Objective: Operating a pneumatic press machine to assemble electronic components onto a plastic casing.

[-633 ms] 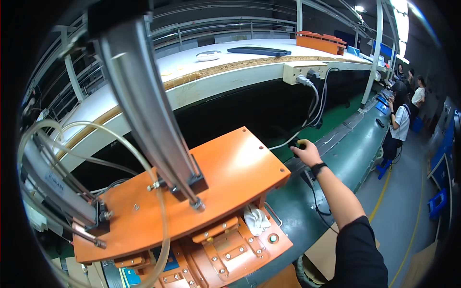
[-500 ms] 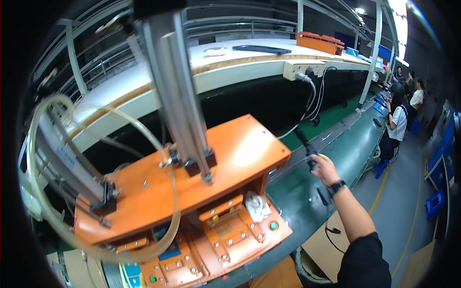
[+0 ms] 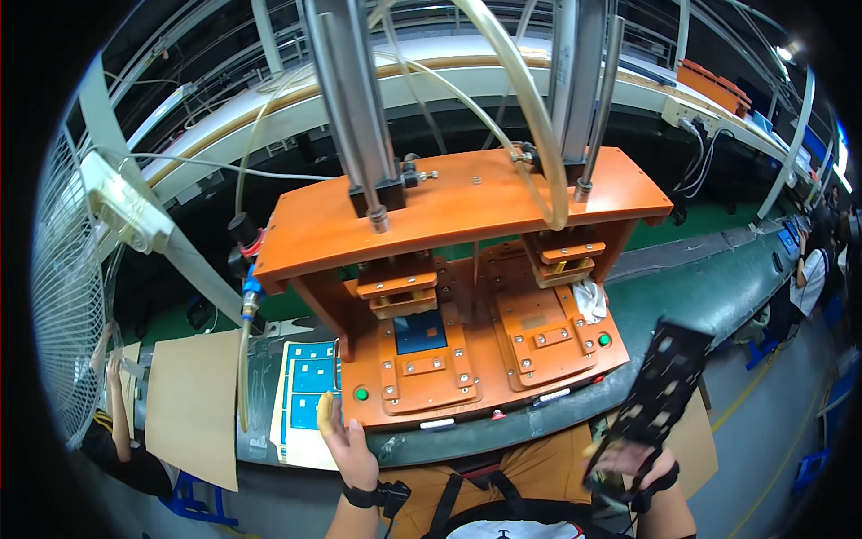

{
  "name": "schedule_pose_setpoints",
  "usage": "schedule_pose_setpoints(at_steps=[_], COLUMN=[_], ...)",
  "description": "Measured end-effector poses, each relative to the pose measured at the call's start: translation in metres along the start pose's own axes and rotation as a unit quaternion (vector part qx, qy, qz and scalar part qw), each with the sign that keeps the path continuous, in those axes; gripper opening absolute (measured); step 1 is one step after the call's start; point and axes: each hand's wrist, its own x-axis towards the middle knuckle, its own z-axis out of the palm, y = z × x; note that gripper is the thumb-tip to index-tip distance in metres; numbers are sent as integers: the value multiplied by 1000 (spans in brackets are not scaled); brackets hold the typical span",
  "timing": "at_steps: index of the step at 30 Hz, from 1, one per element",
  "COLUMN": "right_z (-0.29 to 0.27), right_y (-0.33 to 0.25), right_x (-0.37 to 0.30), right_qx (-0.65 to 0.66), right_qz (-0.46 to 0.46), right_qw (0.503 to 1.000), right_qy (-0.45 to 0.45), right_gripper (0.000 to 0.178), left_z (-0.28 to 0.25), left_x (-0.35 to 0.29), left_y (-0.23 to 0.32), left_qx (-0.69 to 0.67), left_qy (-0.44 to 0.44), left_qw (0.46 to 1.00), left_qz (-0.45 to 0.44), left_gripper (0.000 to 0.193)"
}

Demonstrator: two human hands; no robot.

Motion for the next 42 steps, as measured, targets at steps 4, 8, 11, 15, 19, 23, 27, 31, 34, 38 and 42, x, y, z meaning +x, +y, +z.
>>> schedule_pose_setpoints(at_steps=[4,8,11,15,19,23,27,31,34,38,42], right_z=[30,42,40,35,40,48,34,35,27,12,4], right_y=[25,48,59,78,83,61,97,98,91,78,66], right_x=[59,115,137,149,156,166,143,132,121,102,98], right_qx=[231,370,419,451,454,377,302,230,194,96,54], right_qz=[105,96,104,71,33,24,8,58,71,124,139], right_qw=[967,924,902,889,890,925,952,969,976,984,985], right_qy=[-8,-18,6,-19,-18,29,44,66,70,84,81], right_gripper=[83,91,95,88,86,82,72,68,65,63,58], left_z=[-19,0,17,19,24,28,38,41,44,49,48], left_x=[-39,-42,-44,-22,-4,29,72,100,114,122,124], left_y=[22,85,87,91,97,101,91,89,80,94,95], left_qx=[38,136,111,227,194,153,199,240,263,313,315], left_qy=[-64,-413,-462,-504,-532,-487,-444,-421,-446,-505,-515], left_qw=[982,851,841,800,789,826,841,854,832,775,766], left_qz=[172,293,259,234,238,241,237,187,198,216,219], left_gripper=[74,94,96,83,80,76,74,73,71,71,70])
